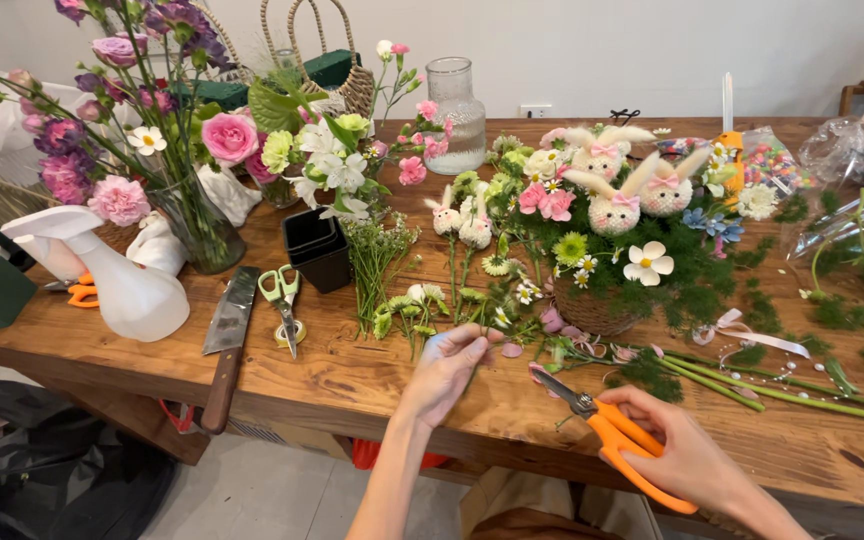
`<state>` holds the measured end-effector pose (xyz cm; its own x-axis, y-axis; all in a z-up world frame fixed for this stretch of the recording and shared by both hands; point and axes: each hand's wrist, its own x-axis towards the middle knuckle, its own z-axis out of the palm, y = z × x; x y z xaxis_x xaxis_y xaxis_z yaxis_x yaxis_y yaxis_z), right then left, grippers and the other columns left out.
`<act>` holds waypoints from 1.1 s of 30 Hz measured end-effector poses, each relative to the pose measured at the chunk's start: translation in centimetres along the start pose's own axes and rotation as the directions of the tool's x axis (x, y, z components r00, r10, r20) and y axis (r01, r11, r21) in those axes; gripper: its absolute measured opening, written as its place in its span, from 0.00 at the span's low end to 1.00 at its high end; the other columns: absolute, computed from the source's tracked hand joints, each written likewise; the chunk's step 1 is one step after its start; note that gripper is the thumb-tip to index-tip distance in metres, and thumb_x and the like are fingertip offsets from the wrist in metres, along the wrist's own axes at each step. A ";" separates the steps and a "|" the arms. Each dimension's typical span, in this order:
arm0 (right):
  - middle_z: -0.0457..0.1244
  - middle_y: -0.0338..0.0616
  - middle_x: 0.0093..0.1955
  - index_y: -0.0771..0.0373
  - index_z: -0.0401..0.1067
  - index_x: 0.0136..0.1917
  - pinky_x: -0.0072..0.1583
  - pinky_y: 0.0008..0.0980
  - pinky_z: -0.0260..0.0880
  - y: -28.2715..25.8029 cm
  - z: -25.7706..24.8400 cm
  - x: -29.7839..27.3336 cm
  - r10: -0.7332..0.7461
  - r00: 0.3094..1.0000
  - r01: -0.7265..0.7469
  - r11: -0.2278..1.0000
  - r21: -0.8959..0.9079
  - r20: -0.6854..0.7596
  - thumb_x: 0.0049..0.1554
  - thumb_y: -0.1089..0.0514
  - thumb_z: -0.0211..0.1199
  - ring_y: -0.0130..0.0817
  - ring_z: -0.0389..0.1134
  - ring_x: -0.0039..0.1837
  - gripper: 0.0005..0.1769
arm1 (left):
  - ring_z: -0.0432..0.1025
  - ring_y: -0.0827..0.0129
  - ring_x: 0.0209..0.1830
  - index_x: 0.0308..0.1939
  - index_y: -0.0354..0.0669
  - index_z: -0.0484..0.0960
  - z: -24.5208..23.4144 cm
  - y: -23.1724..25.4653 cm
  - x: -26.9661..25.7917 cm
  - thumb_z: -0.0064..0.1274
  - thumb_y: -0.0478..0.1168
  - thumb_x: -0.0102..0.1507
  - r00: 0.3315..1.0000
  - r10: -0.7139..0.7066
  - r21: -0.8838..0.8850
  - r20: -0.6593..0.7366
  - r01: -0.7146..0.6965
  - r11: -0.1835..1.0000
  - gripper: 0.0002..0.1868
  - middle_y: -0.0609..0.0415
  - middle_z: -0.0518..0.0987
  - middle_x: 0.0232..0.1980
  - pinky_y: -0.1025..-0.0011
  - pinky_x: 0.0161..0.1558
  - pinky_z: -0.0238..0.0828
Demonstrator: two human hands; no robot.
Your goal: The person arranges a floral composition in a woven basket, using orange shears to trim stems and place various flowers and greenery. They also incorporate small white bunny figurines into the arrangement, adjusting the placement of the flowers and decorations throughout the process.
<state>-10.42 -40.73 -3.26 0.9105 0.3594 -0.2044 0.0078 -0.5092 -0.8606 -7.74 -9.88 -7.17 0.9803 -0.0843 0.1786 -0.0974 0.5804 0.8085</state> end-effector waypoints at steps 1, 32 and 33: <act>0.78 0.34 0.52 0.50 0.76 0.61 0.59 0.23 0.75 -0.2 -0.3 -0.3 0.003 1.000 -0.003 1.000 0.001 -0.004 0.46 0.66 0.73 0.23 0.79 0.52 0.29 | 0.74 0.64 0.48 0.42 0.39 0.81 0.9 0.3 -0.1 0.58 0.31 0.62 1.000 -0.004 -0.001 0.004 0.004 1.000 0.05 0.43 0.82 0.49 0.71 0.50 0.70; 0.77 0.45 0.46 0.61 0.78 0.58 0.58 0.26 0.70 5.6 -8.9 -7.8 0.284 0.897 -0.236 0.956 0.176 -0.338 0.44 0.65 0.79 0.30 0.75 0.49 0.27 | 0.79 0.63 0.37 0.39 0.27 0.85 19.8 -11.0 3.2 0.56 0.30 0.62 0.954 -0.219 -0.168 -0.204 0.187 0.968 0.06 0.41 0.84 0.51 0.72 0.43 0.78; 0.76 0.46 0.45 0.62 0.77 0.58 0.58 0.26 0.69 5.8 -8.8 -7.5 0.256 0.903 -0.198 0.961 0.193 -0.344 0.44 0.67 0.79 0.29 0.74 0.48 0.27 | 0.79 0.64 0.37 0.38 0.28 0.86 20.0 -10.7 3.1 0.56 0.29 0.61 0.940 -0.232 -0.175 -0.251 0.192 0.966 0.06 0.42 0.85 0.54 0.71 0.44 0.78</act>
<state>-13.57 -53.27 -2.65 0.9669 -0.0748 -0.2441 -0.2529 -0.4096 -0.8765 -7.09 -32.60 -4.06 0.9870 -0.0110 -0.1605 0.1242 0.6863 0.7167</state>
